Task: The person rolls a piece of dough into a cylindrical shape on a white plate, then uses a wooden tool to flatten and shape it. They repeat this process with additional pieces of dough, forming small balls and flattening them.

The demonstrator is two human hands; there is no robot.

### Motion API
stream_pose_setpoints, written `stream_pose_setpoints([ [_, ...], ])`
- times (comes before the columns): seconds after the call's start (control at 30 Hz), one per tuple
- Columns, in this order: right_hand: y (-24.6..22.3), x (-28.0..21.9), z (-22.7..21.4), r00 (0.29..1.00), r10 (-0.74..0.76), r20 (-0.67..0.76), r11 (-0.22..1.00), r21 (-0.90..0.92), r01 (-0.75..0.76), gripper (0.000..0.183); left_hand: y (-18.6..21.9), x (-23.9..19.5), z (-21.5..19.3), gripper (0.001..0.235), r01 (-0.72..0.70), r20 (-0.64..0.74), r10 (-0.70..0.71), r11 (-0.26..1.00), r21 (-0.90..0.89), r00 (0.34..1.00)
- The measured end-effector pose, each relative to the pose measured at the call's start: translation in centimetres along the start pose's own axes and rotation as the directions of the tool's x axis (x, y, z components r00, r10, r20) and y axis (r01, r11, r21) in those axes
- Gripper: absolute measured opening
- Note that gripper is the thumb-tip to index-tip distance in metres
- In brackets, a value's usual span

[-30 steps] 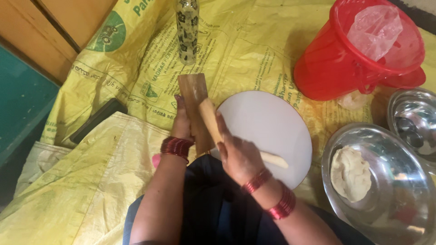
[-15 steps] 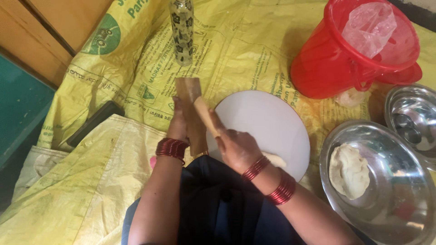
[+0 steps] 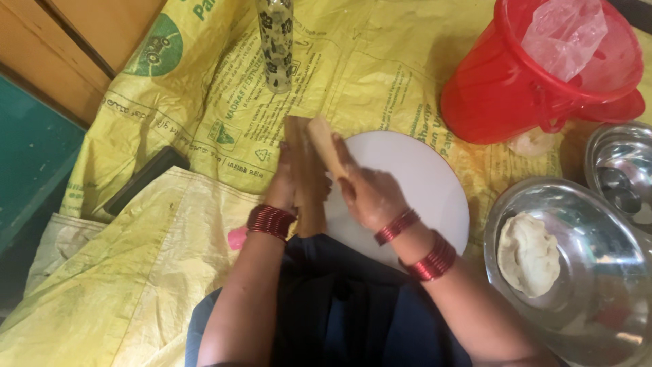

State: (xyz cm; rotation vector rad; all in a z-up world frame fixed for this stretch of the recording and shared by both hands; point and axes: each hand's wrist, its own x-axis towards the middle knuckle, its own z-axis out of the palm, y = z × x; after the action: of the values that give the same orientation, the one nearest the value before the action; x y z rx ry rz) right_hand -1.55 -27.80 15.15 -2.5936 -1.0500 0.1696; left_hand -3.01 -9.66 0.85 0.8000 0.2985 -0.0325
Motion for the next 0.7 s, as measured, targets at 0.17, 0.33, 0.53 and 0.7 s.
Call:
stream_pose_setpoints([
  [0.17, -0.4, 0.0, 0.4, 0.979, 0.112, 0.172, 0.993, 0.022, -0.118, 0.085, 0.7, 0.2, -0.7, 0.087, -0.044, -0.047, 0.044, 0.999, 0.004, 0.998],
  [0.33, -1.4, -2.0, 2.1, 0.995, 0.081, 0.058, 0.993, 0.084, -0.086, 0.084, 1.6, 0.3, -2.1, 0.072, -0.185, -0.127, 0.172, 0.977, -0.103, 0.977],
  [0.53, -0.5, -2.5, 3.2, 0.878, 0.122, -0.463, 0.961, 0.276, 0.012, 0.080, 3.0, -1.0, -1.6, 0.077, -0.152, 0.123, 0.166, 0.982, -0.112, 0.978],
  [0.7, -0.5, -2.8, 4.2, 0.923, 0.009, -0.385, 0.991, 0.129, 0.045, 0.066, 2.8, -1.0, -1.1, 0.074, -0.124, 0.048, 0.127, 0.990, -0.072, 0.991],
])
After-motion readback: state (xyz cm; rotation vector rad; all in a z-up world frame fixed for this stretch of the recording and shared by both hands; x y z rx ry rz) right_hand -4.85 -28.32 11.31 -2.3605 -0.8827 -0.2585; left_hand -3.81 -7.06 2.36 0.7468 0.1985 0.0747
